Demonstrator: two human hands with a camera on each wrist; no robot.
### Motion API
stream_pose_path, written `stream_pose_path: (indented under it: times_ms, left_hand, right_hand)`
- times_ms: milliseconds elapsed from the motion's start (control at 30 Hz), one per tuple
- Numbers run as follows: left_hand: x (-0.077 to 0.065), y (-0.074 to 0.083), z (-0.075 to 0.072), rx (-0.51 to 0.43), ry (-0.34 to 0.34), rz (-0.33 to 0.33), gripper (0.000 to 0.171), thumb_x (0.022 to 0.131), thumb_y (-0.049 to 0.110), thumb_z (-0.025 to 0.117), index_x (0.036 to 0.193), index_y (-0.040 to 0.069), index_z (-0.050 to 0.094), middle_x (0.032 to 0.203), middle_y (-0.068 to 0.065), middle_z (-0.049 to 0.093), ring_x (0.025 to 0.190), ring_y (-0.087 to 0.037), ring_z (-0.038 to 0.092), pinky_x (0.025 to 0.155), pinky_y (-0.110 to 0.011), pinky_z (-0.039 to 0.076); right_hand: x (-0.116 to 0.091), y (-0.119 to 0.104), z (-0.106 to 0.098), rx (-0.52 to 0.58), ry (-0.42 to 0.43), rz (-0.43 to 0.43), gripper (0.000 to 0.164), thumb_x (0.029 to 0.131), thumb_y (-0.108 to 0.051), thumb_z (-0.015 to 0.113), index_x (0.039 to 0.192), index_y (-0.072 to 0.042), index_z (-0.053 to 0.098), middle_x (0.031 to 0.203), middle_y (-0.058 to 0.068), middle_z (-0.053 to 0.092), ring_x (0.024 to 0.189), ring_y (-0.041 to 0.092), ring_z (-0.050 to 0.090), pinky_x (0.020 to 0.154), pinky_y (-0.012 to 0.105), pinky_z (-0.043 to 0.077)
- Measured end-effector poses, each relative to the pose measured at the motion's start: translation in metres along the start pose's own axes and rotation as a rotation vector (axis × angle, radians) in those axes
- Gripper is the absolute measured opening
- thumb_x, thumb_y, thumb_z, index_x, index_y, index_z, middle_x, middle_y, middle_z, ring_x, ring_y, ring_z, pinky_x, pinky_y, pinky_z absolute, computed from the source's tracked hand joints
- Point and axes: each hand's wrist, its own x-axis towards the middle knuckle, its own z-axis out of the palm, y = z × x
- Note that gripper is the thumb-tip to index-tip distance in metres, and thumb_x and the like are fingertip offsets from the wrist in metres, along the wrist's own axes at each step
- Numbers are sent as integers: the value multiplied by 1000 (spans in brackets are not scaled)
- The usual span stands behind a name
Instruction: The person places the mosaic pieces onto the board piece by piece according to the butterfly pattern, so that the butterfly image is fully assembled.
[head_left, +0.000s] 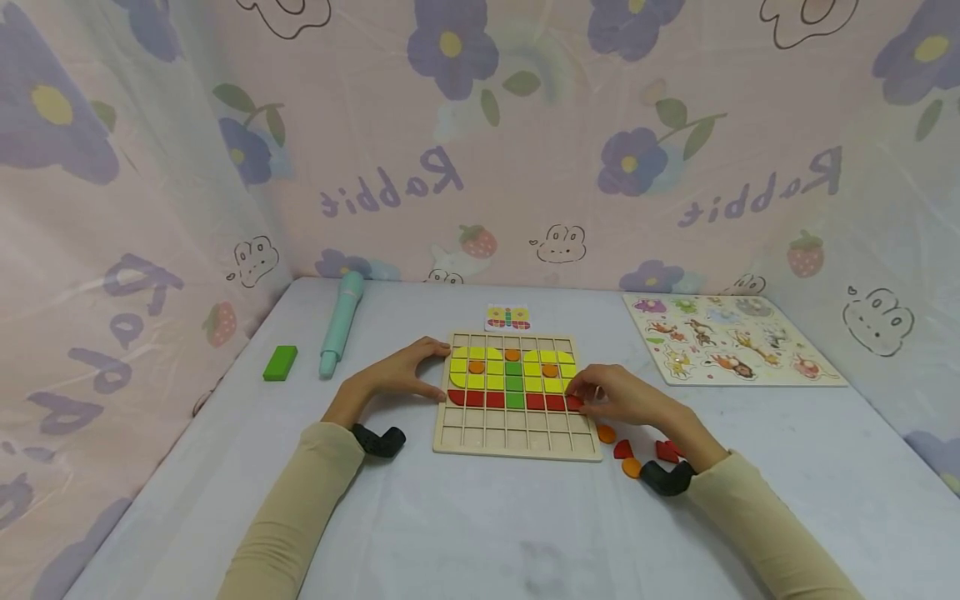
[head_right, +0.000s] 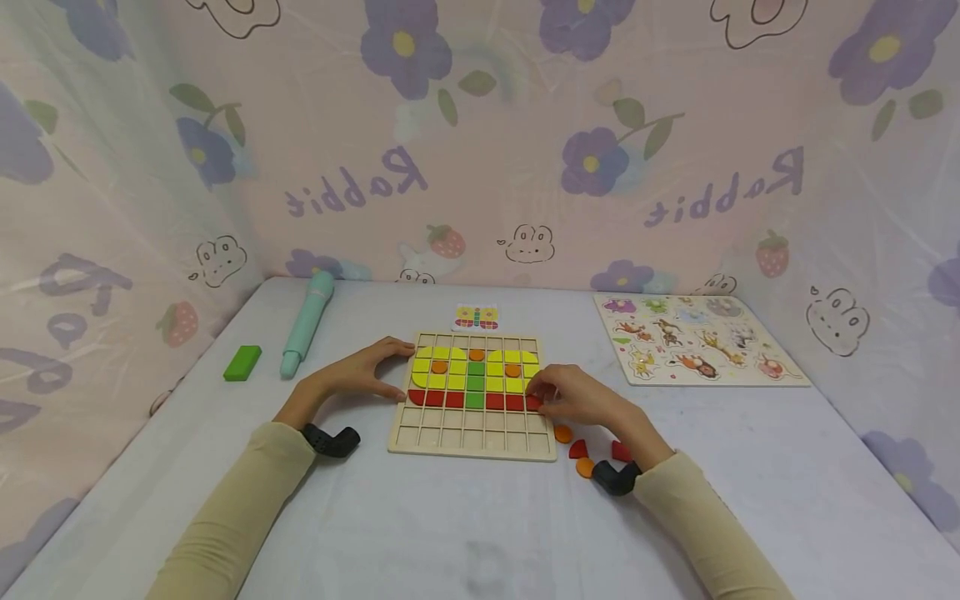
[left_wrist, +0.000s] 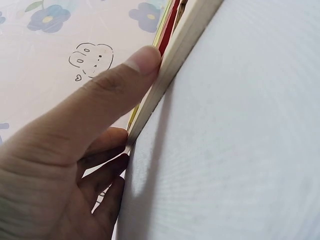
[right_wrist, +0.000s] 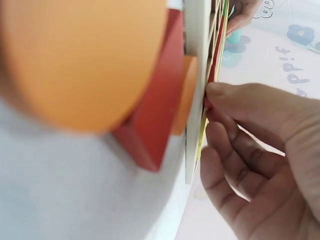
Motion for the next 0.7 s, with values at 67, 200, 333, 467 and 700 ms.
stream_pose_path:
  times_ms: [67,200,333,467,700]
  left_hand:
    - [0,-1,0,1,0,0,82,71,38,80,138,7,43,141,-7,39,136,-24,29,113,-43,20]
    - [0,-1,1,-3,2,0,82,71,37,80,138,7,43,141,-7,39,135,-24,29,113,-42,20]
    - [1,-2,1,-5,4,0,82,71,38,80,137,7,44,141,-7,40,135,-24,29,113,-43,20]
    - [2,-2,1,-2,7,0,82,71,39,80,137,8,44,141,-7,40,135,-24,29,113,-43,20]
    - [1,-2,1,-6,9,11,81,71,38,80,137,7,44,140,-7,40,135,-25,30,113,-44,21]
  right_hand:
    - [0,0,0,-2,-1,-9,27,81,-10,71,107,-5,66,96,0,63,82,13,55,75,27,52]
    - [-1,0,0,-2,-5,-17,28,81,-12,72,108,-5,67,97,1,64,82,13,56,76,27,53]
    - [-4,2,-2,16,5,-31,27,82,-13,71,107,-5,67,98,1,65,82,12,57,76,28,53]
    - [-12,5,-7,37,25,-20,20,82,-16,72,100,-9,66,89,-4,63,78,10,55,71,25,52]
    - [-40,4,-12,9,-28,172,28,77,-39,75,83,-17,59,67,-8,52,63,9,49,56,21,42]
